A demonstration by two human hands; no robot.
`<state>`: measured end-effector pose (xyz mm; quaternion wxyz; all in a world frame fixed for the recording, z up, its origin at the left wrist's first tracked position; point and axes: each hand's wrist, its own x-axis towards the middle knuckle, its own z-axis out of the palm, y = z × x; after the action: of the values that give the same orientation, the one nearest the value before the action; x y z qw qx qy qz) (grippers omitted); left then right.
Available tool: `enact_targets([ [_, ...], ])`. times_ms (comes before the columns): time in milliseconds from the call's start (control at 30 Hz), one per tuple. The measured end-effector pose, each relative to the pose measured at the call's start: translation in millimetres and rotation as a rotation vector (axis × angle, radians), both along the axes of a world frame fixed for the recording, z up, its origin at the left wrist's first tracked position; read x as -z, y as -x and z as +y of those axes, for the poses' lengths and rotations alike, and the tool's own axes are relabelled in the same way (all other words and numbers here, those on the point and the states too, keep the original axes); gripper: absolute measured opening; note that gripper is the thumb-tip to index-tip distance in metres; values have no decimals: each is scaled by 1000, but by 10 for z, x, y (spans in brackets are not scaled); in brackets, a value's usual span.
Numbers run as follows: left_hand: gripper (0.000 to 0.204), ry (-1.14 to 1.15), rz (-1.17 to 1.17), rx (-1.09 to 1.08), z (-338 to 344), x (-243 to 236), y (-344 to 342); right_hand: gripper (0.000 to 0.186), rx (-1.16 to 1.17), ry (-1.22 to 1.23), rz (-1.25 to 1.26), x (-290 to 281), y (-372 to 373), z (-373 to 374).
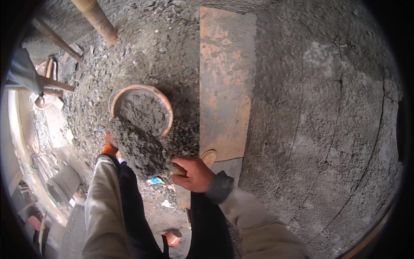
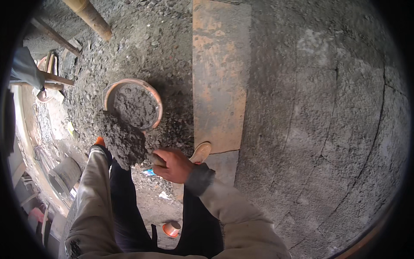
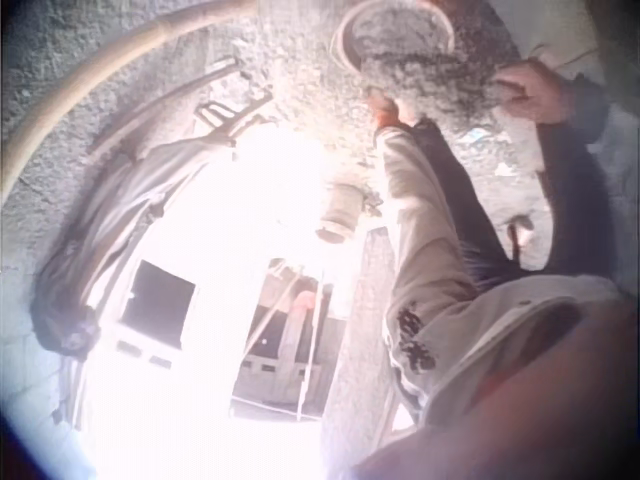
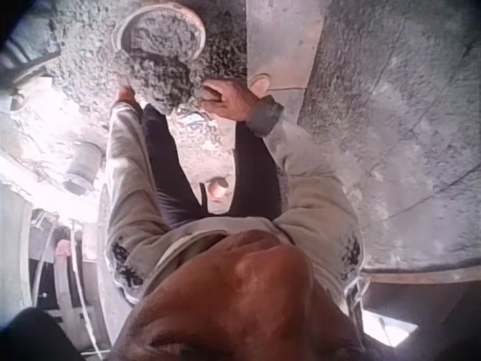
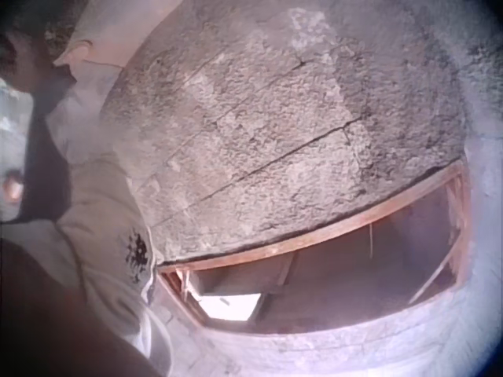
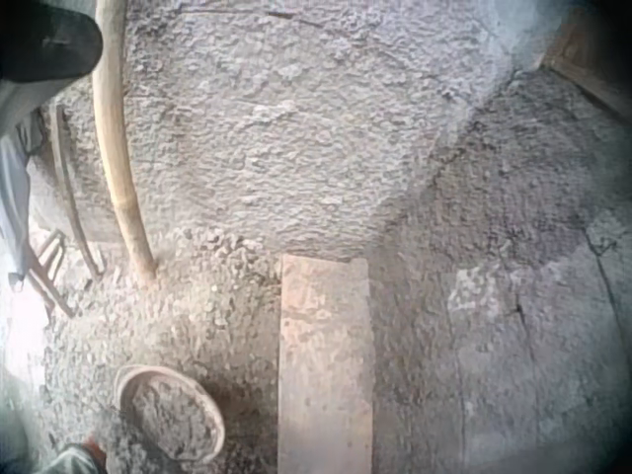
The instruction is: The person applies mortar to a wall using a trowel, scooping the mixture from a bucket and spreading it onto the surface.
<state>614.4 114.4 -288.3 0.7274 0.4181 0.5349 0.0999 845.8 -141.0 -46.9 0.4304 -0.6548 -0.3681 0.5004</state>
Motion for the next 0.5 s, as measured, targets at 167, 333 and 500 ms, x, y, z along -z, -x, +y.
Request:
enact_targets([
  [167, 27, 86, 308, -17, -321, -399, -540, 23, 338, 487, 514, -188, -1513, -1238],
  [333, 30, 112, 237, -33, -291, -402, -506, 21, 898, 394, -493, -916, -1987, -3126],
  [500, 23, -20, 202, -2, -51, -36, -183, 31, 464, 613, -422, -1082, -1130, -2103],
])
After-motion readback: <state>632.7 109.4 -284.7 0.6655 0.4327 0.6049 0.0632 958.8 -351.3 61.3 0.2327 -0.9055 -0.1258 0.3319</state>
